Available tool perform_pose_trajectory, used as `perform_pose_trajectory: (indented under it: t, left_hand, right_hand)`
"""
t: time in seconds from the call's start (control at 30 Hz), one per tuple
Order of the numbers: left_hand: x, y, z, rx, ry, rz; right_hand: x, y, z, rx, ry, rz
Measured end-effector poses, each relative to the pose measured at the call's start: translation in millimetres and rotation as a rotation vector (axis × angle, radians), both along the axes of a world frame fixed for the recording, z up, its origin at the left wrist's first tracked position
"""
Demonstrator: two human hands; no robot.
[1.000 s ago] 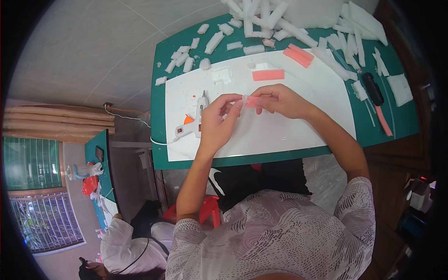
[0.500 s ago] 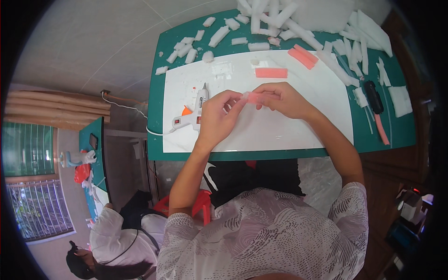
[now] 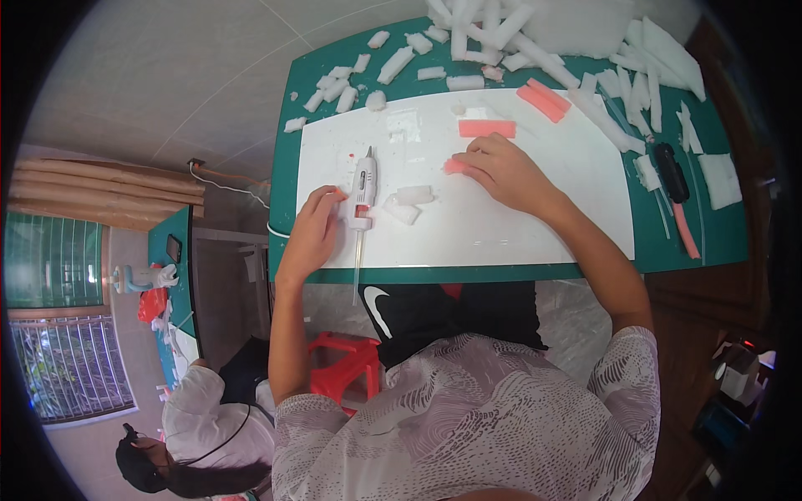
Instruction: The person glues white foam blocks together using a hot glue gun, then applies glue to pink and white foam strips and presses them together by hand.
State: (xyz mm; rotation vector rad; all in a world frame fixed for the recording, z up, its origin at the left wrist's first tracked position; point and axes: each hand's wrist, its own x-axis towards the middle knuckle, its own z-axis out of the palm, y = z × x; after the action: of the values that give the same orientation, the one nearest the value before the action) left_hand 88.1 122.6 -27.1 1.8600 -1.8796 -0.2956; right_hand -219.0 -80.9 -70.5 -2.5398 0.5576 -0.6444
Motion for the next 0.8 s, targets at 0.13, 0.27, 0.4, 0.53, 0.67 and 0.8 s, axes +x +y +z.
perform_pose_trajectory:
  t: [0.13, 0.27, 0.4, 0.53, 0.67, 0.8]
  left_hand:
    - [-5, 11, 4, 0.059, -0.02, 0.06]
    - [2, 4, -5, 0.027, -0.158, -0.018]
    - [1, 1, -4, 0.078, -0.294, 0.022]
    - [4, -4, -7, 0.011, -0.505, 0.009]
    - [11, -8, -13, -0.089, -0.507, 0.008]
    - [13, -16, -10, -0.159, -0.421, 0.064]
  right_hand:
    - [-1, 1, -2, -0.096, -0.007, 0.031]
    - [-1, 3, 2, -0.034, 0.008, 0.025]
    - [0, 3, 3, -0.028, -0.029, -0.022]
    - [3, 2, 17, 0.28, -0.006, -0.088]
    - [1, -5, 13, 0.474, -0.113, -0.073]
    - [-1, -4, 22, 0.623, -0.104, -0.094]
